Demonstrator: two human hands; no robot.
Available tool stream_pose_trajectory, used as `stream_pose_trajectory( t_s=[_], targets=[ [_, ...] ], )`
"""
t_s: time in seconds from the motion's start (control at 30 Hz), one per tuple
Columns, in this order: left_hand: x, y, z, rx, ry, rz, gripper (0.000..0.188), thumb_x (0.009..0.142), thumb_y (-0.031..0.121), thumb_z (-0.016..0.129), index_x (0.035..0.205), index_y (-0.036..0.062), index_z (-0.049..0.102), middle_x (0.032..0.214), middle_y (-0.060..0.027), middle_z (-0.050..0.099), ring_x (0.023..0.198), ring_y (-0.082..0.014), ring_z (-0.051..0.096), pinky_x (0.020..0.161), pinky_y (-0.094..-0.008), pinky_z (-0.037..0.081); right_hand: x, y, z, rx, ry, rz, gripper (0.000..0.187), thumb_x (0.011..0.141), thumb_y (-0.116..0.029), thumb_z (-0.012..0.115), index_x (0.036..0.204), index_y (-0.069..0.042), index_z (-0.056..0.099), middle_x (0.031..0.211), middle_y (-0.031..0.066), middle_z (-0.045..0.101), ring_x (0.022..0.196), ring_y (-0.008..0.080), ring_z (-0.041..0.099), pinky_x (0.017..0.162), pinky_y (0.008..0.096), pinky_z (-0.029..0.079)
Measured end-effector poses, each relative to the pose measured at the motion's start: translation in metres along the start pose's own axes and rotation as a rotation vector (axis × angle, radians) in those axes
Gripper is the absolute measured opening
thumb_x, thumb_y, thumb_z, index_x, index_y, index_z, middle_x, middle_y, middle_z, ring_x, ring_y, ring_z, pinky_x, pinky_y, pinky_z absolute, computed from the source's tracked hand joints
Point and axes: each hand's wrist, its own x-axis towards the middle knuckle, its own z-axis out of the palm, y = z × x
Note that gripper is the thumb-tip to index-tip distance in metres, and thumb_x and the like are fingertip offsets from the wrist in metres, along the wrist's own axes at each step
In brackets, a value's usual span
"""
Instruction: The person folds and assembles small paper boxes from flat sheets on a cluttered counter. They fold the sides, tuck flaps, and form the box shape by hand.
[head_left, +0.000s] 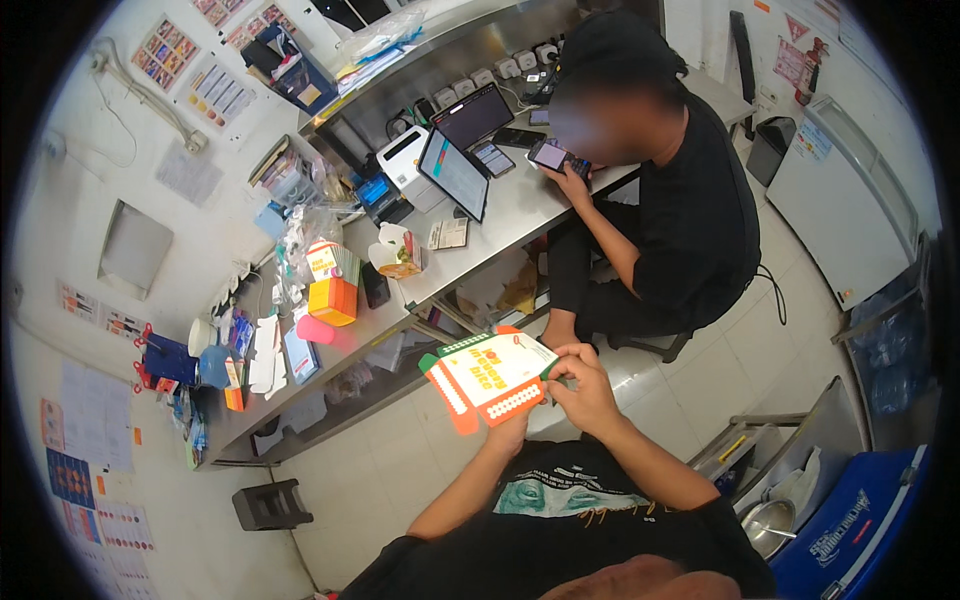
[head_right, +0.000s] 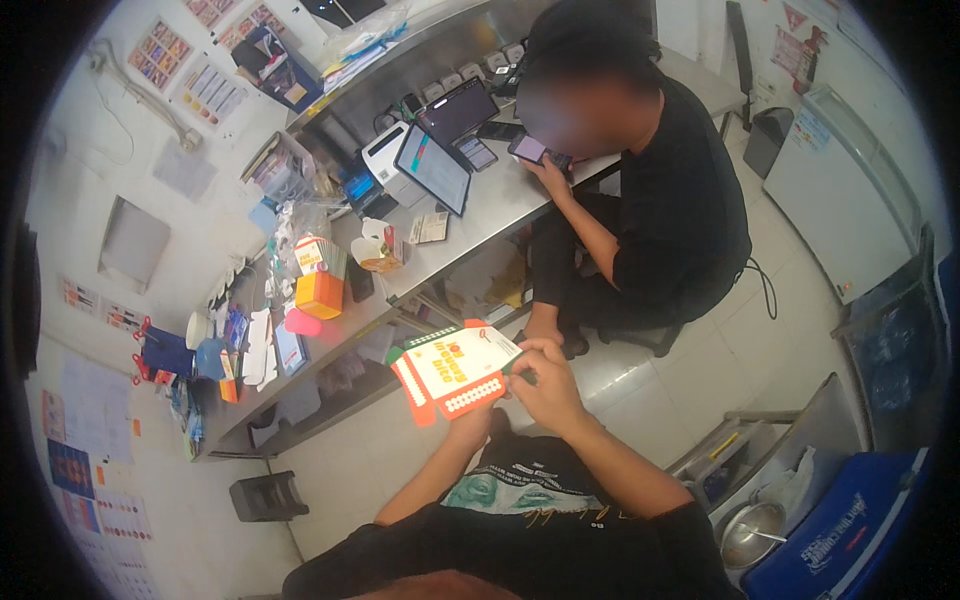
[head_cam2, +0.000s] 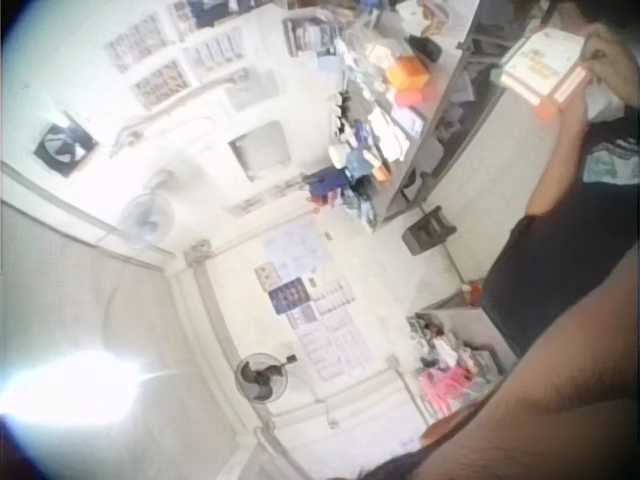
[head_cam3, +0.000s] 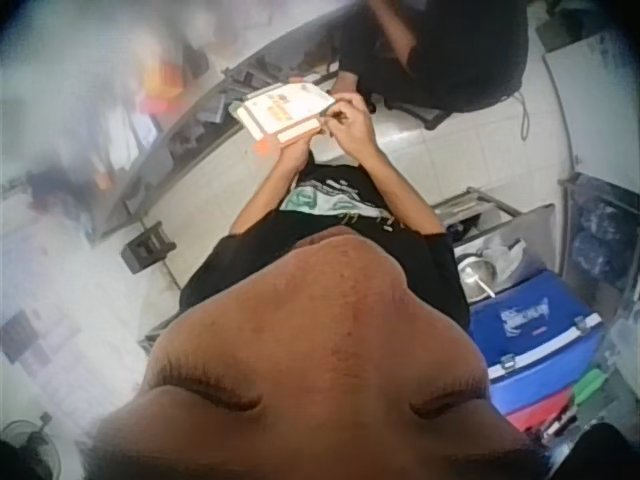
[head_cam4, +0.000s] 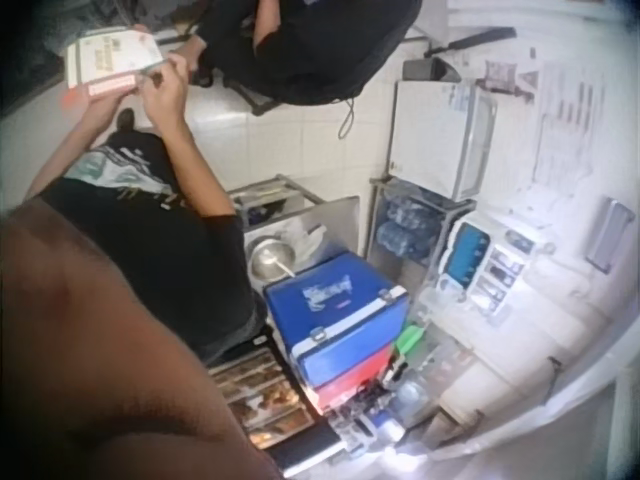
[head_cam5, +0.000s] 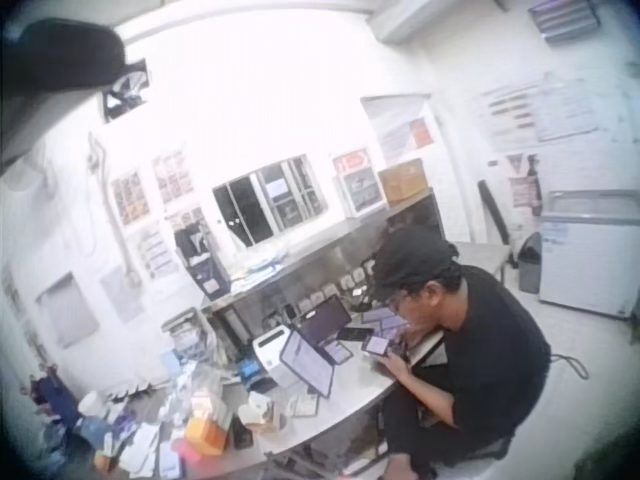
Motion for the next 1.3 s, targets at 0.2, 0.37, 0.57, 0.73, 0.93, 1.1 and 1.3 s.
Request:
stream_pose_trajectory(
  t_s=[0.2, 0.37, 0.57, 0.73, 0.93, 1.1, 1.3],
  targets=[
    [0.002, -0.014, 0.023, -0.002, 0.049, 0.039, 0.028, 0.101, 0.011, 0.073, 0.126, 0.0038, 0.064, 0.116, -0.0067, 0.068, 0.1, -0.0163, 0.066, 0.088, -0.0336, 0.056, -0.013, 0.004, -0.01, 0.049, 0.098, -0.021, 0.014, 0.086, -0.007, 0.078, 0.096, -0.002, 0.069, 0.133, 0.0183, 0.065, 0.108, 0.0322, 0.072, 0.09, 0.0383, 0.057],
    [0.003, -0.024, 0.025, -0.365, -0.072, 0.001, 0.048, 0.102, 0.026, 0.074, 0.142, 0.0108, 0.053, 0.135, -0.0039, 0.059, 0.128, -0.02, 0.056, 0.113, -0.0472, 0.045, -0.016, 0.004, -0.015, 0.097, 0.121, -0.021, 0.016, 0.086, -0.004, 0.078, 0.098, 0.001, 0.068, 0.131, 0.0214, 0.066, 0.111, 0.0358, 0.071, 0.091, 0.04, 0.059],
    [0.0, -0.021, 0.021, -0.454, -0.077, -0.077, 0.038, 0.103, 0.017, 0.07, 0.138, 0.0108, 0.055, 0.135, -0.0066, 0.061, 0.125, -0.0234, 0.061, 0.111, -0.0458, 0.049, -0.016, 0.003, -0.019, 0.072, 0.098, -0.024, 0.013, 0.088, -0.003, 0.075, 0.099, 0.001, 0.069, 0.135, 0.0208, 0.065, 0.113, 0.0369, 0.07, 0.094, 0.0409, 0.057],
    [-0.004, -0.015, 0.022, -0.413, -0.017, -0.072, 0.04, 0.101, 0.013, 0.071, 0.138, 0.0109, 0.056, 0.134, -0.0061, 0.063, 0.124, -0.0227, 0.062, 0.107, -0.0435, 0.05, -0.014, -0.002, -0.013, 0.053, 0.062, -0.04, 0.011, 0.088, -0.004, 0.074, 0.096, 0.0, 0.068, 0.133, 0.0183, 0.065, 0.116, 0.0392, 0.067, 0.097, 0.0422, 0.054],
    [-0.009, -0.011, 0.018, -0.248, -0.043, -0.063, 0.046, 0.102, 0.015, 0.072, 0.144, 0.0081, 0.054, 0.132, -0.0068, 0.063, 0.117, -0.0191, 0.063, 0.097, -0.037, 0.053, -0.013, 0.004, -0.007, -0.113, -0.016, -0.057, 0.016, 0.083, -0.008, 0.078, 0.092, -0.004, 0.065, 0.126, 0.0149, 0.064, 0.115, 0.0388, 0.06, 0.098, 0.0453, 0.05],
    [-0.012, -0.015, 0.011, -0.074, 0.074, -0.034, 0.042, 0.101, 0.015, 0.075, 0.138, 0.0055, 0.059, 0.125, -0.0059, 0.066, 0.111, -0.017, 0.064, 0.09, -0.0325, 0.053, -0.014, 0.008, -0.005, -0.082, -0.21, 0.006, 0.025, 0.08, -0.008, 0.08, 0.099, -0.004, 0.064, 0.127, 0.0148, 0.061, 0.122, 0.0373, 0.059, 0.105, 0.0443, 0.047],
    [-0.003, -0.028, -0.009, 0.613, -0.015, 0.166, 0.024, 0.094, 0.011, 0.075, 0.116, 0.0009, 0.07, 0.102, -0.0108, 0.072, 0.09, -0.019, 0.069, 0.076, -0.038, 0.055, -0.003, 0.006, -0.002, -0.032, -0.133, -0.111, 0.046, 0.082, -0.013, 0.079, 0.123, -0.004, 0.061, 0.132, 0.0161, 0.06, 0.122, 0.0391, 0.058, 0.104, 0.0474, 0.046]
  ],
)
